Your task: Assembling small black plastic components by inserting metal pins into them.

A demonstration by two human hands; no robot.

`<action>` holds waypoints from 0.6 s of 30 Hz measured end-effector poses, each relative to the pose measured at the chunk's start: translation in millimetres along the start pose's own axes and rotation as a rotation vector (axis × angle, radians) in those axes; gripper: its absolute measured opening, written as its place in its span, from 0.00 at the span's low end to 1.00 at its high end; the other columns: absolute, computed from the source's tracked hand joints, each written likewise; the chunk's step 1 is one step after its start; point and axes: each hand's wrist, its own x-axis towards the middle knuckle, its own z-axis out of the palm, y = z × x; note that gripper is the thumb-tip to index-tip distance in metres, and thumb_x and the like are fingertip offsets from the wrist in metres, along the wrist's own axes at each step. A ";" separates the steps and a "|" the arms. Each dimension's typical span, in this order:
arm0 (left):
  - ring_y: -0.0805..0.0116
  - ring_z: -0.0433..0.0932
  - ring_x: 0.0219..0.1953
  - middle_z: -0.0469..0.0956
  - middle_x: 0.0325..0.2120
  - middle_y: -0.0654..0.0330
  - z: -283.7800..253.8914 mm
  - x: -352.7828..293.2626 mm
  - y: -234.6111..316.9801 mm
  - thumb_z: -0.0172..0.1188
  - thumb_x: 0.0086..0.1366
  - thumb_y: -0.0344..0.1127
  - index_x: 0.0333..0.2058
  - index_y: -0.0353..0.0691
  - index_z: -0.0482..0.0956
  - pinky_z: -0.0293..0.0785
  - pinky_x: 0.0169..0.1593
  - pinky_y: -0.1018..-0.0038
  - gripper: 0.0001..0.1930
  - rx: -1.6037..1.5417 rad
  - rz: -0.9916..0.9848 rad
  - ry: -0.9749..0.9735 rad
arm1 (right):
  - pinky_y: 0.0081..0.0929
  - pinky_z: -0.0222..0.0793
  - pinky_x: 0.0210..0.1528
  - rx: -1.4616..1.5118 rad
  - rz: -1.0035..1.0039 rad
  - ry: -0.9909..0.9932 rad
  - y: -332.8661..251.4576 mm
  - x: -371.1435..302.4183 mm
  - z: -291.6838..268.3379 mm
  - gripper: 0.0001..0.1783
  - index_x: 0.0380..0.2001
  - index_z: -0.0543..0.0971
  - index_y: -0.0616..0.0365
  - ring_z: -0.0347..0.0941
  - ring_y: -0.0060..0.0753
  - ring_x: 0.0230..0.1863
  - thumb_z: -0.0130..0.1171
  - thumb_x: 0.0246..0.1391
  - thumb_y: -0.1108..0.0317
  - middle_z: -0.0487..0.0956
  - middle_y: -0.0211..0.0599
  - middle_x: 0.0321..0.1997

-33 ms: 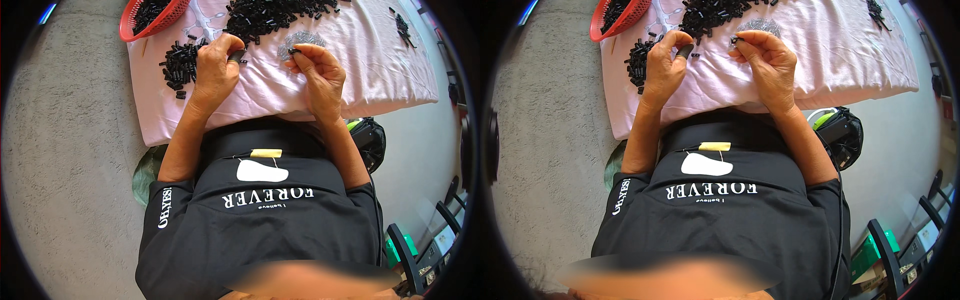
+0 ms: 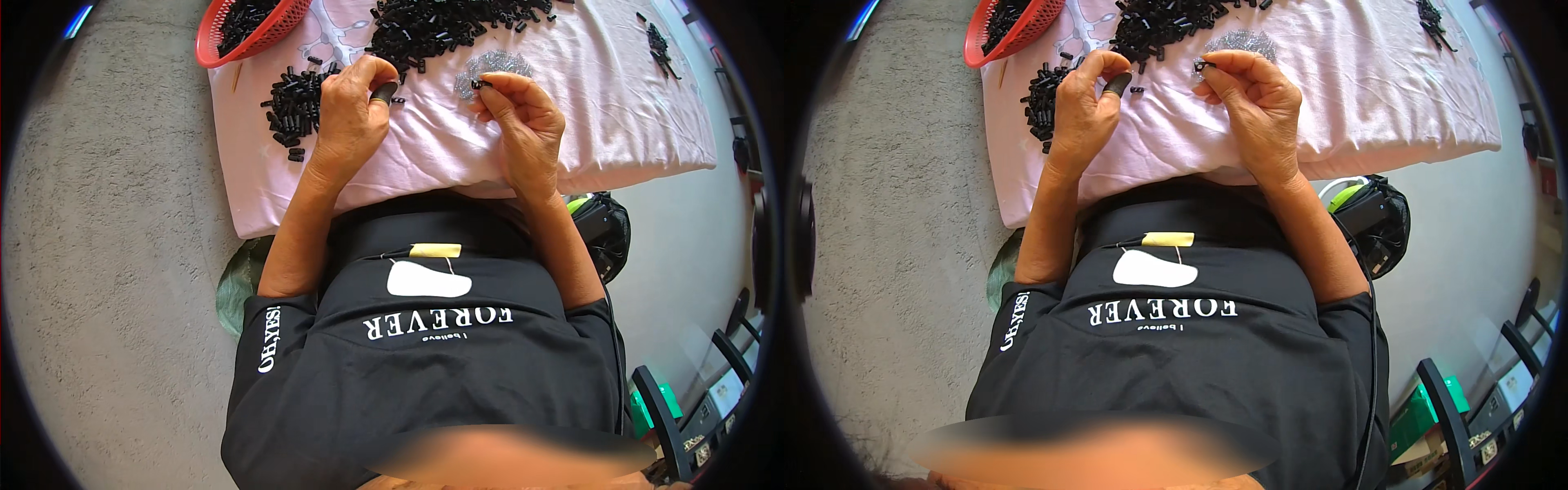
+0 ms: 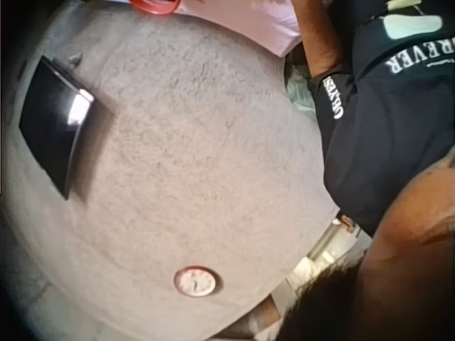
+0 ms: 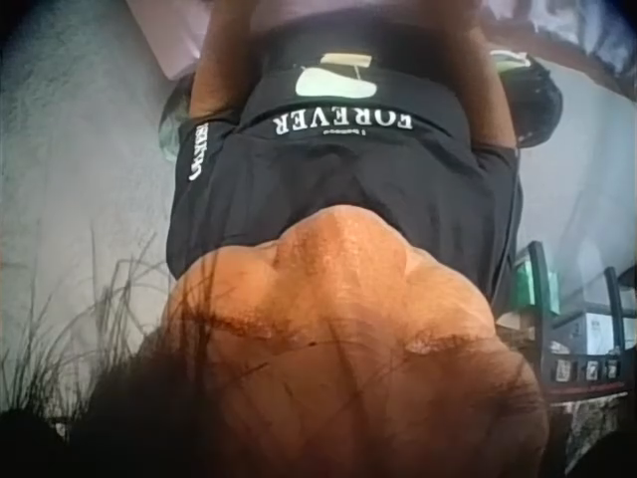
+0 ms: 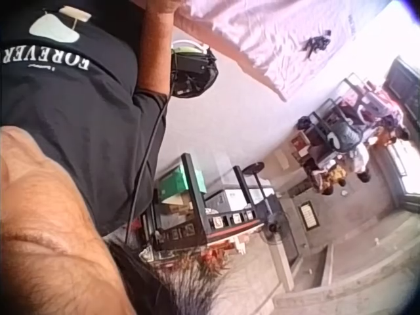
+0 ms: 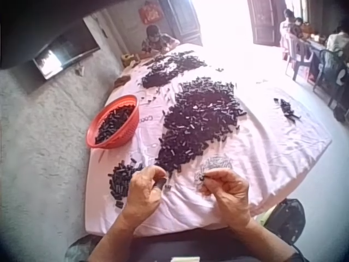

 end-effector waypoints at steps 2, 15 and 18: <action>0.57 0.81 0.33 0.82 0.29 0.57 -1.6 -1.7 -1.8 0.58 0.52 0.19 0.36 0.39 0.77 0.72 0.42 0.65 0.12 0.062 0.027 -0.017 | 0.16 0.77 0.37 -0.090 -0.023 -0.026 -0.8 0.4 -0.4 0.08 0.44 0.81 0.66 0.81 0.21 0.34 0.60 0.61 0.79 0.84 0.37 0.34; 0.59 0.79 0.41 0.80 0.35 0.59 -9.7 -7.9 2.1 0.54 0.48 0.19 0.38 0.39 0.79 0.70 0.48 0.64 0.16 0.228 0.109 -0.124 | 0.17 0.75 0.37 -0.058 0.023 -0.035 -4.0 0.2 2.0 0.09 0.46 0.80 0.64 0.79 0.20 0.33 0.58 0.64 0.76 0.84 0.35 0.36; 0.56 0.78 0.42 0.79 0.36 0.56 -10.7 -12.0 -2.5 0.53 0.49 0.19 0.38 0.38 0.79 0.71 0.48 0.63 0.16 0.314 0.116 -0.172 | 0.18 0.78 0.38 -0.089 0.033 -0.034 -4.9 1.3 1.8 0.08 0.45 0.79 0.65 0.81 0.23 0.34 0.57 0.64 0.78 0.84 0.39 0.36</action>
